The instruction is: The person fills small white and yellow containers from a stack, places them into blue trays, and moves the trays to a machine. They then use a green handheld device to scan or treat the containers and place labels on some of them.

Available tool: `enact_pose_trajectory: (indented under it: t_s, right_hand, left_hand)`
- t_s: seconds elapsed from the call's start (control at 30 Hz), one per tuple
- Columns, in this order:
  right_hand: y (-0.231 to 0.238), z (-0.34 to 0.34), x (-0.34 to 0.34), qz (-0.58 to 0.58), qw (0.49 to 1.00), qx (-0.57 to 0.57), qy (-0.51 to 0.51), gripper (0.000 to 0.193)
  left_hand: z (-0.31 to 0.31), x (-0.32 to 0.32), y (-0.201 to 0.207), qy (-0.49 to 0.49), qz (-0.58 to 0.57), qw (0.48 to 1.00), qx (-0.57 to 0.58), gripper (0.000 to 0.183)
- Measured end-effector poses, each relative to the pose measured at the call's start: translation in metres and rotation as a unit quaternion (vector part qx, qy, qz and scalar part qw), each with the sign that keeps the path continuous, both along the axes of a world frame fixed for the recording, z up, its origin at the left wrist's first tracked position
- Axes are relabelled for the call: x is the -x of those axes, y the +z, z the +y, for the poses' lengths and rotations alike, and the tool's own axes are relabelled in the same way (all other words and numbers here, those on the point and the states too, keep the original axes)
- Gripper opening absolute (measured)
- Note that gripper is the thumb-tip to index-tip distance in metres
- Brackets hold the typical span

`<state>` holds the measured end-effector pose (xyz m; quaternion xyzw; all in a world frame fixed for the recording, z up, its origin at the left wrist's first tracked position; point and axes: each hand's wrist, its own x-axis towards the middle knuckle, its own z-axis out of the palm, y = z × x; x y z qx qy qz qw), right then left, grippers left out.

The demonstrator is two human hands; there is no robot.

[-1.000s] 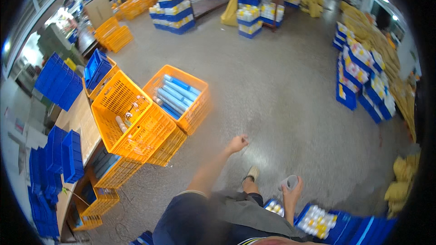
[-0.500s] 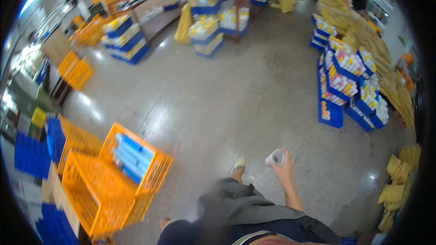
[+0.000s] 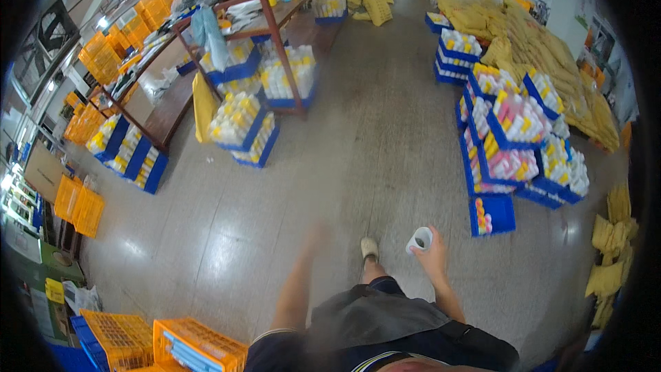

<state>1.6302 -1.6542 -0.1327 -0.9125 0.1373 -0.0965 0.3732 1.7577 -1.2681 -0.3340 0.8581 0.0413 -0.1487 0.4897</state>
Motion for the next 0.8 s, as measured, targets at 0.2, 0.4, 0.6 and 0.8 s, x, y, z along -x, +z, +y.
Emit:
enact_pose_trajectory:
  t_s: [0.2, 0.4, 0.6, 0.8]
  right_hand:
    - [0.053, -0.012, -0.279, 0.017, 0.999, 0.002, 0.044, 0.084]
    - [0.045, 0.008, -0.563, 0.014, 0.99, -0.043, 0.134, 0.085]
    - [0.046, 0.047, -0.826, -0.043, 0.98, -0.035, 0.193, 0.082]
    - [0.105, 0.095, -1.077, -0.163, 0.952, -0.031, 0.256, 0.083]
  left_hand:
    - [0.106, -0.06, -0.073, -0.011, 0.157, 0.98, -0.125, 0.042]
    - [0.174, -0.022, -0.058, -0.219, 0.311, 0.808, -0.449, 0.044]
    - [0.153, -0.241, -0.096, 0.2, 0.277, 0.939, -0.044, 0.052]
    - [0.086, -0.636, -0.013, 0.35, 0.15, 0.922, 0.071, 0.02]
